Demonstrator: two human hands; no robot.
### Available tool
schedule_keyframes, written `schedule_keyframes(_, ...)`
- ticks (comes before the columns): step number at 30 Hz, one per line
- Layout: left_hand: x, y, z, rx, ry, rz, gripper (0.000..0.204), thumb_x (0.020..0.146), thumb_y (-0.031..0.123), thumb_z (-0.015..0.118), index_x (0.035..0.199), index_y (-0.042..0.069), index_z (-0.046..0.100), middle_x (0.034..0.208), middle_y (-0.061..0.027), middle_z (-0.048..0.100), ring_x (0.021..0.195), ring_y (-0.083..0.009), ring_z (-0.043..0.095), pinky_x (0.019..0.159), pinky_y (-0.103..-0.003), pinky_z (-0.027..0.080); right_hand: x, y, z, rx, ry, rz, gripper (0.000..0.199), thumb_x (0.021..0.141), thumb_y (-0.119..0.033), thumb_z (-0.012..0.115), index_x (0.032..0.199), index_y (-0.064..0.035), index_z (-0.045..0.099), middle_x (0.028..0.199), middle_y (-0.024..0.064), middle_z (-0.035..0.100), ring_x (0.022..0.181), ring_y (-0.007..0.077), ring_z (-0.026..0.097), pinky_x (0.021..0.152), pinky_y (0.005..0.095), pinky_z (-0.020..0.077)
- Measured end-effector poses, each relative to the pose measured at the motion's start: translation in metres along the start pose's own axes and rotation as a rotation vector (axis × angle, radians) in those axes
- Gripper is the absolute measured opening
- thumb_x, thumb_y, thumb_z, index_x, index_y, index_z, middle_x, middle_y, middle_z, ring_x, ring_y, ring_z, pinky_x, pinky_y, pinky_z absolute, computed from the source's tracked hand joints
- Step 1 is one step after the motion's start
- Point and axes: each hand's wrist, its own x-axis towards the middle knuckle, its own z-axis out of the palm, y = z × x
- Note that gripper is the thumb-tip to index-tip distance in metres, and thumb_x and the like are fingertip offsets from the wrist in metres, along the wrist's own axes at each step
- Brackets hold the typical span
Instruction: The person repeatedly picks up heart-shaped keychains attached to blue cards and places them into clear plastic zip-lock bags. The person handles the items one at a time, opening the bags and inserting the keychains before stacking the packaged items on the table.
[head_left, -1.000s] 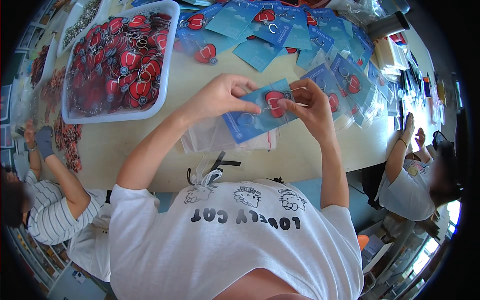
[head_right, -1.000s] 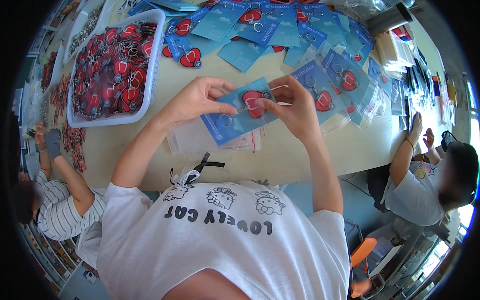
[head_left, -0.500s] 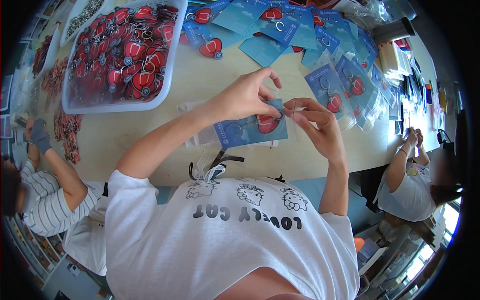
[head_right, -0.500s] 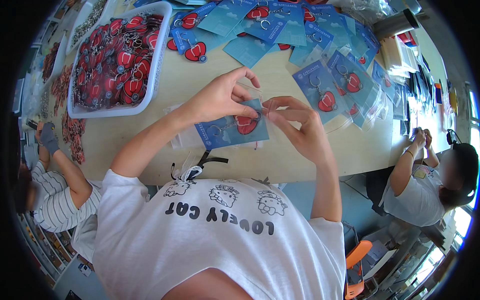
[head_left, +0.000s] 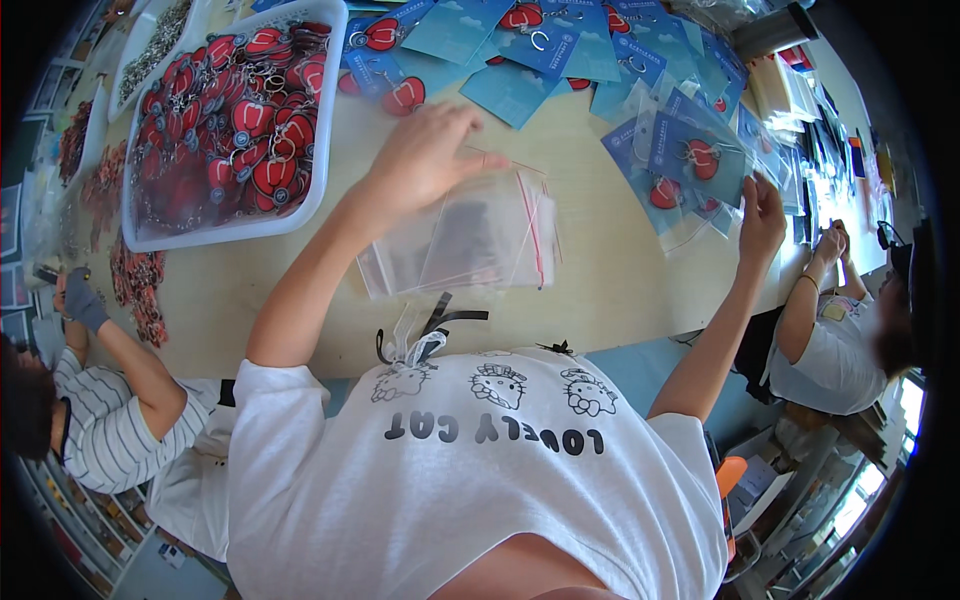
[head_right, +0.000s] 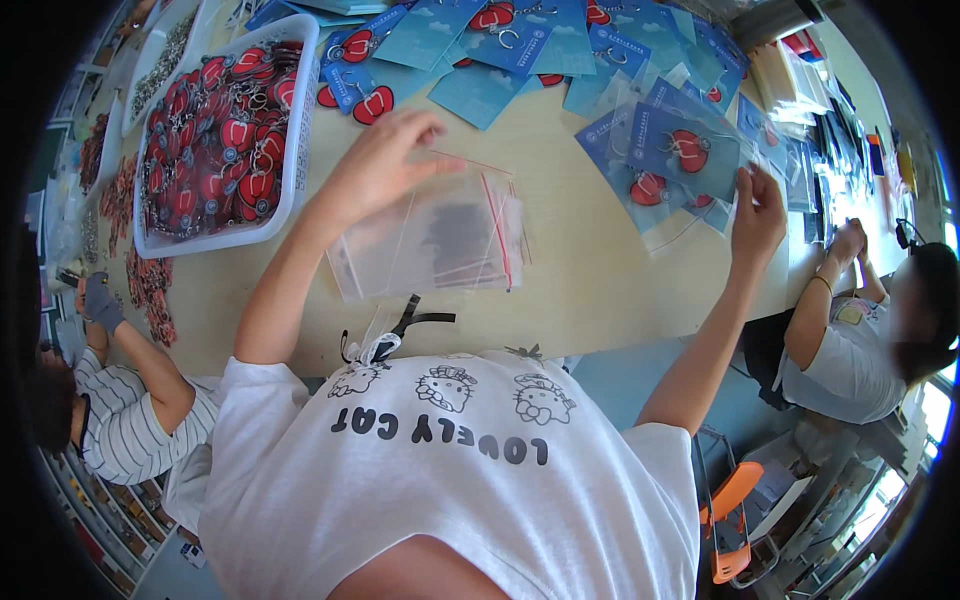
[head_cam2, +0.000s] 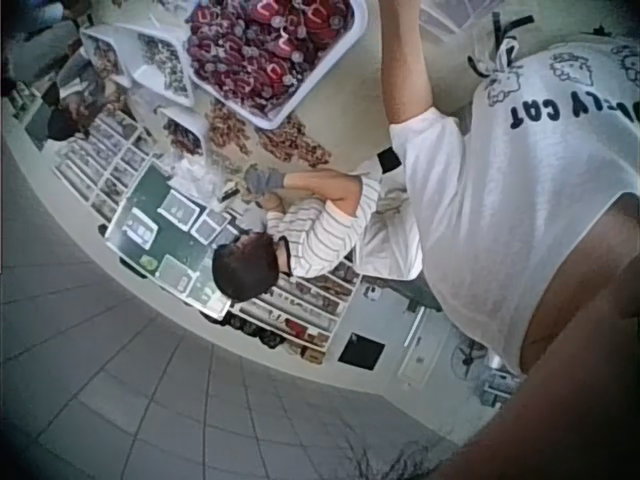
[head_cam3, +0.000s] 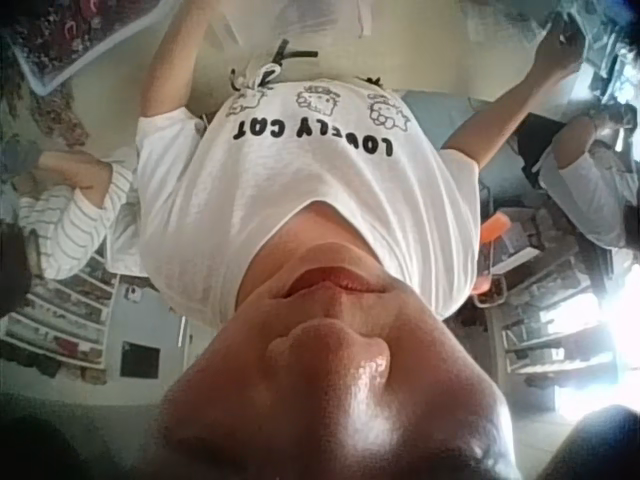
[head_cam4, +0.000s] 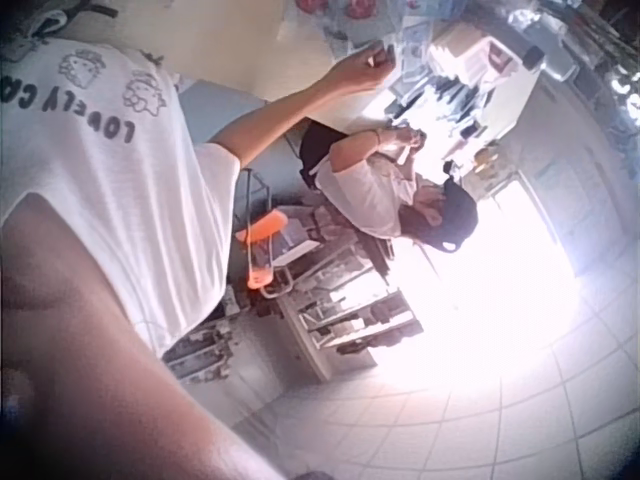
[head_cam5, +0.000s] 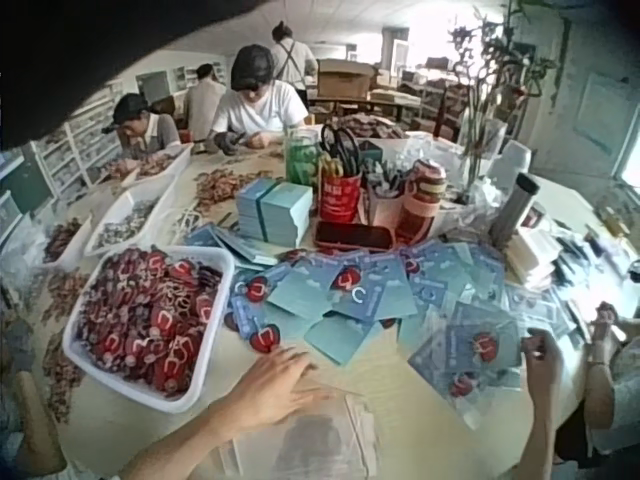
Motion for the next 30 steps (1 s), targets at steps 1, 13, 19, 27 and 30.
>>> schedule_keyframes(1,-0.005,-0.002,0.005,0.071,-0.041,0.044,0.051,0.078,0.030,0.075,0.114,0.003,0.052,0.103,-0.0128,0.060,0.097,-0.0275,0.059,0.086,-0.037,0.044,0.002,-0.009,0.006,-0.212,0.178,-0.164,0.037,0.086,-0.021,0.070,0.112,0.0038,0.062,0.094,0.0094,0.065,0.086,0.0192,0.059,0.080,0.0299,0.0469)
schedule_keyframes(13,0.041,-0.002,0.023,-0.100,0.256,0.026,0.047,0.081,0.028,0.073,0.115,0.001,0.055,0.109,-0.0162,0.060,0.098,-0.0306,0.059,0.085,-0.038,0.047,0.059,-0.182,0.206,-0.234,-0.352,-0.580,0.065,0.073,-0.049,0.075,0.116,-0.0017,0.062,0.107,0.0195,0.065,0.101,0.0353,0.061,0.089,0.0401,0.0474)
schedule_keyframes(19,0.049,0.002,0.027,-0.384,0.083,-0.153,0.042,0.084,0.024,0.069,0.115,0.000,0.055,0.114,-0.0178,0.060,0.107,-0.0318,0.057,0.086,-0.038,0.046,0.053,-0.161,0.230,-0.062,-0.190,-0.582,0.057,0.068,-0.038,0.078,0.107,-0.0007,0.060,0.091,0.0154,0.066,0.092,0.0345,0.063,0.081,0.0423,0.0500)
schedule_keyframes(27,0.062,0.017,0.047,-0.904,0.349,-0.308,0.043,0.084,0.002,0.067,0.123,0.002,0.049,0.114,-0.0081,0.052,0.095,-0.0137,0.060,0.083,-0.026,0.048,0.016,-0.160,0.169,0.144,-0.452,-0.203,0.061,0.072,-0.037,0.080,0.112,0.0027,0.056,0.087,0.0139,0.065,0.081,0.0211,0.064,0.068,0.0311,0.0516)
schedule_keyframes(30,0.053,0.018,0.048,-0.955,0.305,-0.275,0.043,0.082,-0.004,0.065,0.122,0.001,0.048,0.116,-0.0087,0.051,0.096,-0.0118,0.060,0.084,-0.024,0.047,-0.002,-0.159,0.143,0.250,-0.568,0.007,0.066,0.073,-0.037,0.082,0.115,0.0058,0.054,0.089,0.0118,0.064,0.077,0.0141,0.062,0.065,0.0277,0.0501)
